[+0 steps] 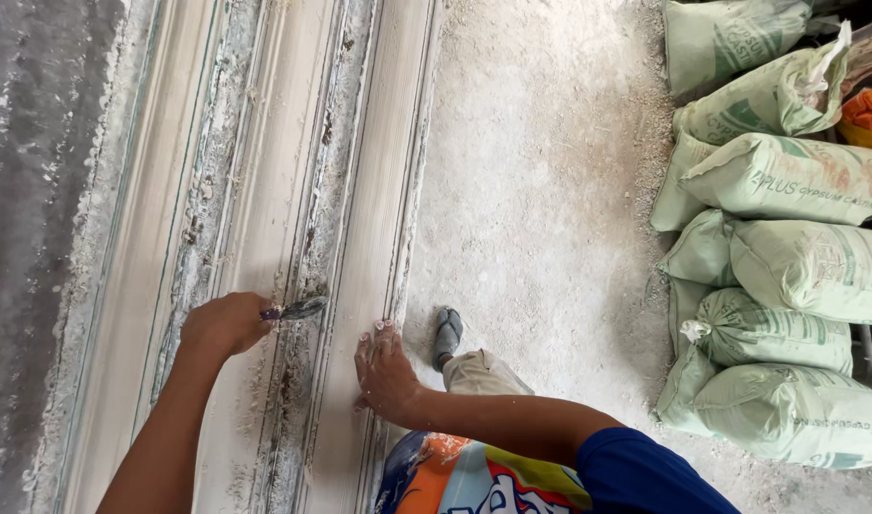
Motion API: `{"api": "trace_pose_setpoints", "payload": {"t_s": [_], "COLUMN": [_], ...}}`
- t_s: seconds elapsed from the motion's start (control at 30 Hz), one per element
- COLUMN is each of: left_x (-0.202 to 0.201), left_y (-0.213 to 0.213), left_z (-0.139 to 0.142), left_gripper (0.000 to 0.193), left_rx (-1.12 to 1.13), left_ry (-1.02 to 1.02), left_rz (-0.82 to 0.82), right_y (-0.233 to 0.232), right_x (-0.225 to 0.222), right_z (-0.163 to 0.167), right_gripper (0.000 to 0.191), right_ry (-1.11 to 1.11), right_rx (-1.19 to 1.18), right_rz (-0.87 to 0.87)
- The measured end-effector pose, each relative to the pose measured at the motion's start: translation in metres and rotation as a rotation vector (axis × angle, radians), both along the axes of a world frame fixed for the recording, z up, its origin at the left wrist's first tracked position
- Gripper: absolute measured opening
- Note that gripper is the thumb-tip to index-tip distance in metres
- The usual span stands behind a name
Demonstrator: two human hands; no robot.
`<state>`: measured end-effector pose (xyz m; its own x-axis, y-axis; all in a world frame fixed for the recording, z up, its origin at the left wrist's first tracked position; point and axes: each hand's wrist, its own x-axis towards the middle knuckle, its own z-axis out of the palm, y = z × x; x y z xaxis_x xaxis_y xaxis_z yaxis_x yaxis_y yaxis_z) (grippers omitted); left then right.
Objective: The person uses a small putty knife to scrape dried plaster residue off decorative cornice molding pieces laid on a work surface, working along the grooves section by section and repositioning the moldings to reach different areas.
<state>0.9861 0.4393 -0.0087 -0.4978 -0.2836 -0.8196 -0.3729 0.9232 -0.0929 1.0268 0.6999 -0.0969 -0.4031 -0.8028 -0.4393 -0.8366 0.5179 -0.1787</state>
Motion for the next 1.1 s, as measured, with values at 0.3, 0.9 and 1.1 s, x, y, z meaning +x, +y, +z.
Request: {"api": "trace_pose_setpoints", "payload": {"t_s": [0.3,0.9,1.1], "left_x": [0.033,0.355,0.252], "left_y": [-0.003,0.037,0.008], "left_z": [-0.021,-0.067,-0.099], "left_gripper": [0.02,0.05,0.035], "left_rx": [0.023,0.148,-0.06], "left_ry": [0.169,0.983,0.981], "left_rz": [0.035,-0.177,-0.386], "right_y": [0.0,-0.038,-0.045], "right_x": [0.004,-0.107,-0.103], "right_z": [-0.008,0.01,0.016], "right_gripper": [0.126,0.136,0.138], "right_ry": [0.07,-0.06,-0.051], "right_rx": [-0.089,-0.012,0.028], "right_rz": [-0.07,-0.334,-0.357]}}
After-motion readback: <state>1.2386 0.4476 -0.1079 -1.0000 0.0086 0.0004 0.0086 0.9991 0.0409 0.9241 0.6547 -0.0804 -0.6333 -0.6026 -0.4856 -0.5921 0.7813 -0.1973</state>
